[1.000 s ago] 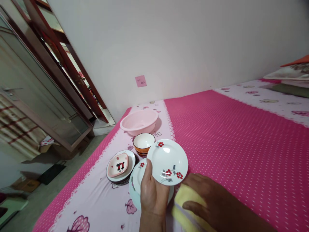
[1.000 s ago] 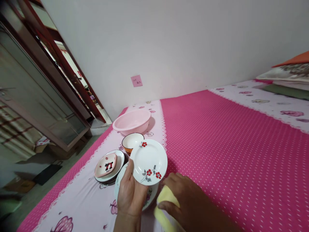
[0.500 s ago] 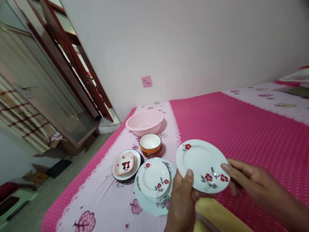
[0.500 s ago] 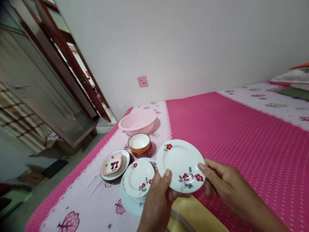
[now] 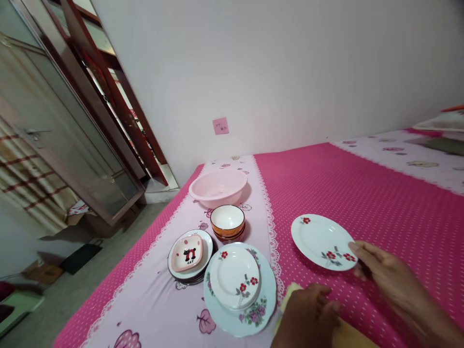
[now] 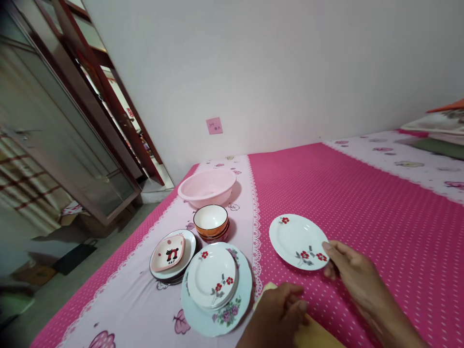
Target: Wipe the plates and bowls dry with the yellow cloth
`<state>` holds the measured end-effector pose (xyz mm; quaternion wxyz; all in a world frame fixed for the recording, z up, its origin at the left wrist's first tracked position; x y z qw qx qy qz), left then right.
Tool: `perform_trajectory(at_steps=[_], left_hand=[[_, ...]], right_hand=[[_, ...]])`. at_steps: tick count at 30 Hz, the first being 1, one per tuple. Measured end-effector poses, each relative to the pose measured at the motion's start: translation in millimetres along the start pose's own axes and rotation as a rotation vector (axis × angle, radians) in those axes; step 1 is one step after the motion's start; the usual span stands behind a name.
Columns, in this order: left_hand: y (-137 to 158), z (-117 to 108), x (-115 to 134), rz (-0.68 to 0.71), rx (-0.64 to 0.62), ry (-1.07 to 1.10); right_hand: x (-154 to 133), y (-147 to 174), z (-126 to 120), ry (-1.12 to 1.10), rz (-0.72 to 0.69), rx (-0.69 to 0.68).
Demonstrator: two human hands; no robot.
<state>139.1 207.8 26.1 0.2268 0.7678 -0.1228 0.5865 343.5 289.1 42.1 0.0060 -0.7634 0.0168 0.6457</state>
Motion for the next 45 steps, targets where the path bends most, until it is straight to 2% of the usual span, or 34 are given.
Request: perform_trajectory(at_steps=[3, 7, 11, 18, 26, 30, 33, 35, 37, 39, 41, 42, 43, 44, 45], left_hand=[[-4.4, 0.4, -7.5, 0.044, 0.012, -0.015], [-8.7, 3.2, -16.4, 0.065, 0.039, -0.053], [-11.6, 5.4, -20.5, 0.061, 0.076, -0.052], [-15.2, 5.5, -23.6, 0.096, 0.077, -0.009], [-15.3, 3.4, -23.1, 0.079, 0.069, 0.012], [-16.6, 2.5, -24.4, 0.103, 0.075, 0.013], [-18.3, 2.6, -27.3, 0.108, 0.081, 0.028], [-19.7, 2.8, -28.4, 0.121, 0.078, 0.056], [-21.7, 2.5, -29.2, 0.137, 0.078, 0.093], [-24.6, 1.4, -31.2, 0.150, 0.089, 0.145], [-28.0, -0.4, -35.1, 0.159, 0.124, 0.213], [-29.5, -1.4, -37.7, 0.161, 0.151, 0.246], [-30.7, -2.1, -40.4, 0.163, 0.181, 0.273], [-31.3, -2.6, -42.8, 0.167, 0.209, 0.291], [-31.3, -2.6, -44.7, 0.174, 0.233, 0.300]], right_hand=[[19.2, -7.7, 12.3, -0.119, 0.059, -0.024], [35.0, -27.8, 33.1, -0.161, 0.064, -0.081], [49.2, -56.2, 49.9, -0.137, 0.113, -0.166], [67.5, -92.5, 67.2, -0.016, 0.319, -0.264], [71.9, -108.2, 74.0, 0.029, 0.367, -0.227], [74.9, -108.2, 72.1, 0.056, 0.346, -0.201], [66.4, -104.6, 62.9, 0.122, 0.293, -0.182], [54.7, -93.1, 52.6, 0.187, 0.215, -0.168], [44.6, -67.9, 44.5, 0.247, 0.108, -0.179], [45.6, -28.3, 44.4, 0.282, 0.015, -0.240], [61.1, 19.4, 53.5, 0.301, -0.056, -0.325], [69.2, 44.0, 62.2, 0.372, -0.164, -0.382], [76.2, 67.5, 69.9, 0.489, -0.306, -0.372], [80.8, 89.7, 76.2, 0.620, -0.479, -0.293], [88.7, 106.6, 82.7, 0.654, -0.536, -0.264]])
Point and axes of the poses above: each hand's wrist, its own y-axis away from the middle knuckle, its own z-axis out of the palm, x = y × z, the point moved 5 cm from there along -y, towards the middle knuckle, and after that the axes turned 13 degrees about -x, right-handed, at the moved point
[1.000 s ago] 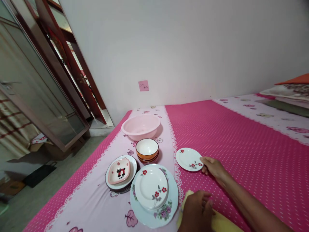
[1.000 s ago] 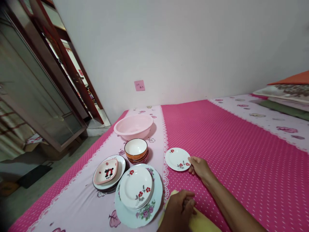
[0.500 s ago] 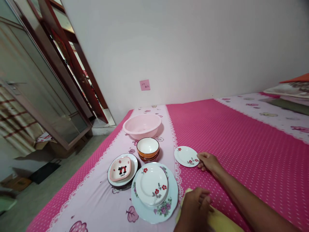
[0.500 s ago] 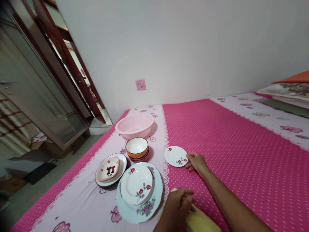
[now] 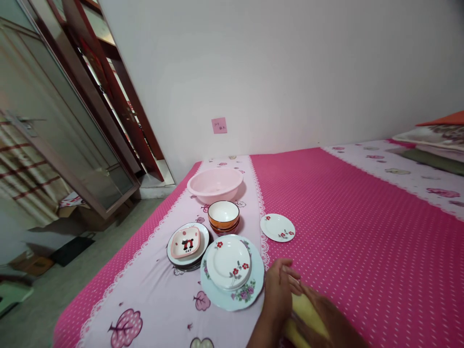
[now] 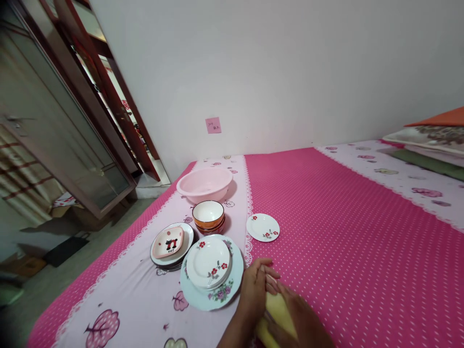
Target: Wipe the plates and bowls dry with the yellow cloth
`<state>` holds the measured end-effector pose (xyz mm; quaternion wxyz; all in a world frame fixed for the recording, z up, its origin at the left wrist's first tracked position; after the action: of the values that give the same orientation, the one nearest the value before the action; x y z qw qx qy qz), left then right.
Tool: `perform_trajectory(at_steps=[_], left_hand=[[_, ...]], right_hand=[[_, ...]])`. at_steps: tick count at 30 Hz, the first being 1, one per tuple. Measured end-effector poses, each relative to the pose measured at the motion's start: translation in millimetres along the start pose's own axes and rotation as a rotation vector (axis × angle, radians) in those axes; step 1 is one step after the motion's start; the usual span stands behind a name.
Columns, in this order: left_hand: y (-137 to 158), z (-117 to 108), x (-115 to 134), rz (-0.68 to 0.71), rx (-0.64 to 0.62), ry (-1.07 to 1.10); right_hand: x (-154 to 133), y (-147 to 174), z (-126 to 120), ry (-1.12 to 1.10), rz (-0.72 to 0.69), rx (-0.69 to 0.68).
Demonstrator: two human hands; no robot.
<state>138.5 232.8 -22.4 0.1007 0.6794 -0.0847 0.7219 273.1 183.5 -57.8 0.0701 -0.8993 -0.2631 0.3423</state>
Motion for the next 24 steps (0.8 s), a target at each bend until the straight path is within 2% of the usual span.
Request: perform_trajectory(at_steps=[3, 8, 11, 14, 17, 19, 22, 24], left_hand=[[3.8, -0.4, -1.7, 0.043, 0.039, -0.013], [14.3, -4.2, 1.7, 0.097, 0.088, -0.101], [23.4, -4.7, 7.6, 0.106, 0.100, -0.218], [42.6, 4.1, 21.0, 0.139, 0.063, -0.385], [78.5, 16.8, 35.9, 0.164, -0.041, -0.536], [113.3, 14.6, 39.8, 0.152, -0.084, -0.609], [177.8, -17.7, 28.0, 0.105, -0.057, -0.698], [223.8, -55.2, 8.2, 0.004, 0.064, -0.871]], right_hand=[[-20.3, 21.7, 16.2, 0.115, -0.054, 0.072], [-55.4, 20.9, -0.9, 0.378, -0.143, 0.211], [-60.8, 21.4, -4.8, 0.417, -0.197, 0.234], [-54.8, 23.7, -0.6, 0.427, -0.183, 0.209], [-50.7, 26.0, 2.0, 0.428, -0.173, 0.213], [-51.1, 25.6, 2.0, 0.420, -0.163, 0.208], [-53.7, 23.3, 0.5, 0.395, -0.128, 0.198], [-55.3, 22.0, -0.4, 0.375, -0.111, 0.203]])
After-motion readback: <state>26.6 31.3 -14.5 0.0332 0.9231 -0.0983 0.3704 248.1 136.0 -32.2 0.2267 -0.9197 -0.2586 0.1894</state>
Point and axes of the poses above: each hand's wrist, its own y-axis away from the middle knuckle, its own z-axis out of the palm, x = y × z, the point moved 5 cm from there along -y, towards the middle knuckle, and after that the axes turned 13 degrees about -x, right-handed, at the moved point
